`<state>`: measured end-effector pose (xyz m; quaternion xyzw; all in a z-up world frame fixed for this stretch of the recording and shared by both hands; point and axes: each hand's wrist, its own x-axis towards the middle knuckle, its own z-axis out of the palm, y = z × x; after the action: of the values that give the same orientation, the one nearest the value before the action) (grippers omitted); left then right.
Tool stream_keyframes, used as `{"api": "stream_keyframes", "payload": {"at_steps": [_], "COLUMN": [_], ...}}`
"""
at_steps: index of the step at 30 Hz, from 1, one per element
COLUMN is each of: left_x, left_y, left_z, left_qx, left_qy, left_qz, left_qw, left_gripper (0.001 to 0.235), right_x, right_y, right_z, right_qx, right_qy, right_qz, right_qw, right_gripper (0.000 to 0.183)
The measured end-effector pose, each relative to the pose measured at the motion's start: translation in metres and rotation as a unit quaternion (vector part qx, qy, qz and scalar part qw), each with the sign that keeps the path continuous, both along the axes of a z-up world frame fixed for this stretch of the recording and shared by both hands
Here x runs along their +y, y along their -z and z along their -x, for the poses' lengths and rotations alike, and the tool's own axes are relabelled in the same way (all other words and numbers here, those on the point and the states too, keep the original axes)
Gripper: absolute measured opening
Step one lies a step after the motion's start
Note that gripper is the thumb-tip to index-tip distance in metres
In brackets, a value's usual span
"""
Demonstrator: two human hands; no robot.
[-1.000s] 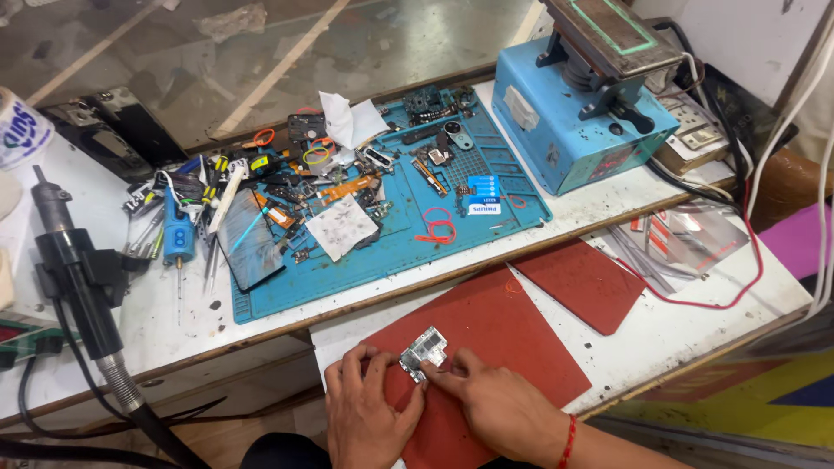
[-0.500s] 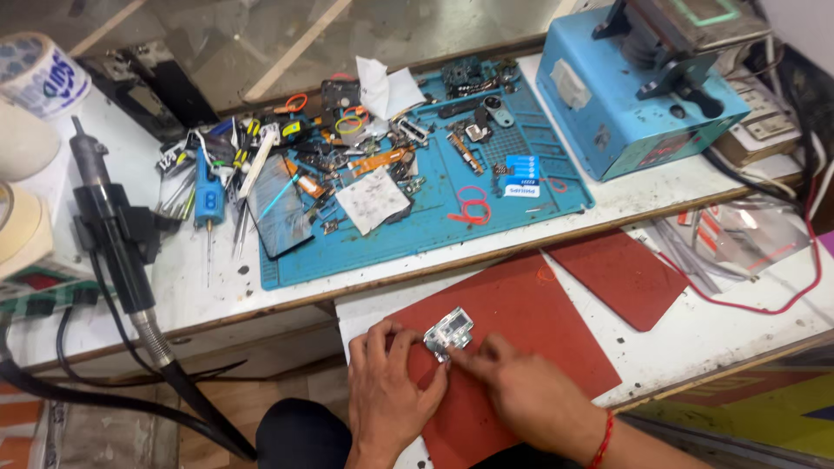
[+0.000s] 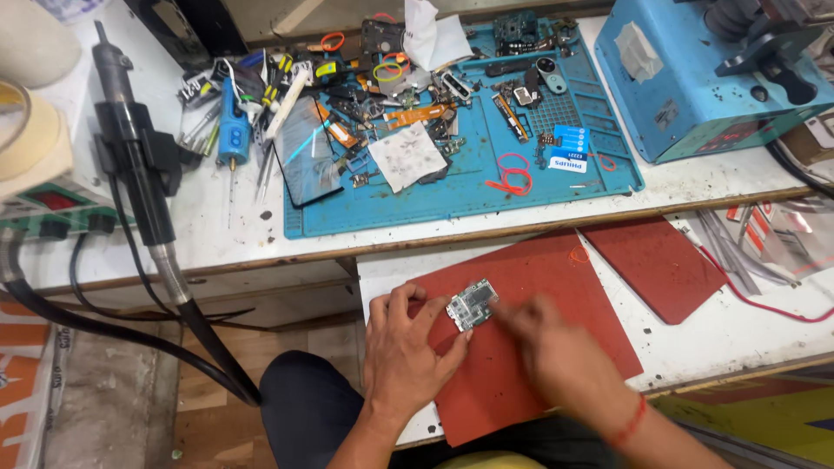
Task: The person uses a hot air gun to apply heat to a small circuit board placed on a red mat. They then use a small brush to clean the surface of the board. The workspace is cluttered with various tools and electronic components.
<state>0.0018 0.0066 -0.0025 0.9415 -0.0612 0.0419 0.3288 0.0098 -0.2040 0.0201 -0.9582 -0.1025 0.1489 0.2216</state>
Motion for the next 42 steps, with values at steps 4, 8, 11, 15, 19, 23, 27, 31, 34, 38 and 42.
{"api": "stream_keyframes", "payload": {"at_steps": [4, 8, 11, 15, 19, 23, 27, 31, 34, 38, 42], "left_x": [0.002, 0.004, 0.003, 0.002, 0.004, 0.001, 0.003, -0.004, -0.002, 0.001, 0.0], "left_y": [0.0, 0.001, 0.002, -0.002, -0.002, -0.004, -0.002, -0.002, -0.005, 0.005, 0.0], "left_z": [0.0, 0.003, 0.004, 0.0, 0.004, 0.001, 0.003, 0.002, 0.002, 0.003, 0.004], "left_qx": [-0.01, -0.03, -0.045, -0.047, -0.03, 0.013, -0.023, -0.01, -0.018, -0.065, -0.045], "left_qy": [0.002, 0.001, -0.001, 0.004, -0.003, -0.007, -0.006, -0.014, -0.022, -0.018, -0.014], "left_qz": [0.009, 0.002, 0.006, 0.008, 0.0, 0.015, -0.006, -0.003, -0.004, -0.019, -0.018], "left_qw": [1.0, 1.0, 0.999, 0.999, 1.0, 1.0, 1.0, 1.0, 1.0, 0.998, 0.999], "left_gripper": [0.046, 0.047, 0.046, 0.047, 0.047, 0.046, 0.045, 0.047, 0.05, 0.05, 0.051], "right_x": [0.0, 0.001, -0.001, -0.01, -0.009, -0.024, -0.013, -0.003, 0.003, 0.002, 0.009], "right_y": [-0.003, 0.001, 0.011, 0.007, 0.014, 0.01, 0.01, 0.01, 0.008, 0.011, 0.003], "right_z": [0.008, 0.007, 0.005, 0.002, 0.004, 0.001, 0.008, -0.01, 0.004, 0.009, 0.012], "right_qx": [0.047, -0.001, -0.026, -0.036, -0.008, -0.052, -0.042, -0.008, -0.044, -0.115, -0.058], "right_qy": [-0.014, -0.017, -0.01, -0.018, -0.002, -0.012, -0.03, 0.038, -0.085, -0.057, -0.052], "right_qz": [-0.008, -0.012, -0.037, -0.017, 0.013, -0.058, -0.072, -0.014, -0.1, -0.087, -0.07], "right_qw": [0.999, 1.0, 0.999, 0.999, 1.0, 0.997, 0.996, 0.999, 0.99, 0.988, 0.994], "right_gripper": [0.073, 0.064, 0.06, 0.073, 0.074, 0.067, 0.069, 0.063, 0.058, 0.056, 0.06]}}
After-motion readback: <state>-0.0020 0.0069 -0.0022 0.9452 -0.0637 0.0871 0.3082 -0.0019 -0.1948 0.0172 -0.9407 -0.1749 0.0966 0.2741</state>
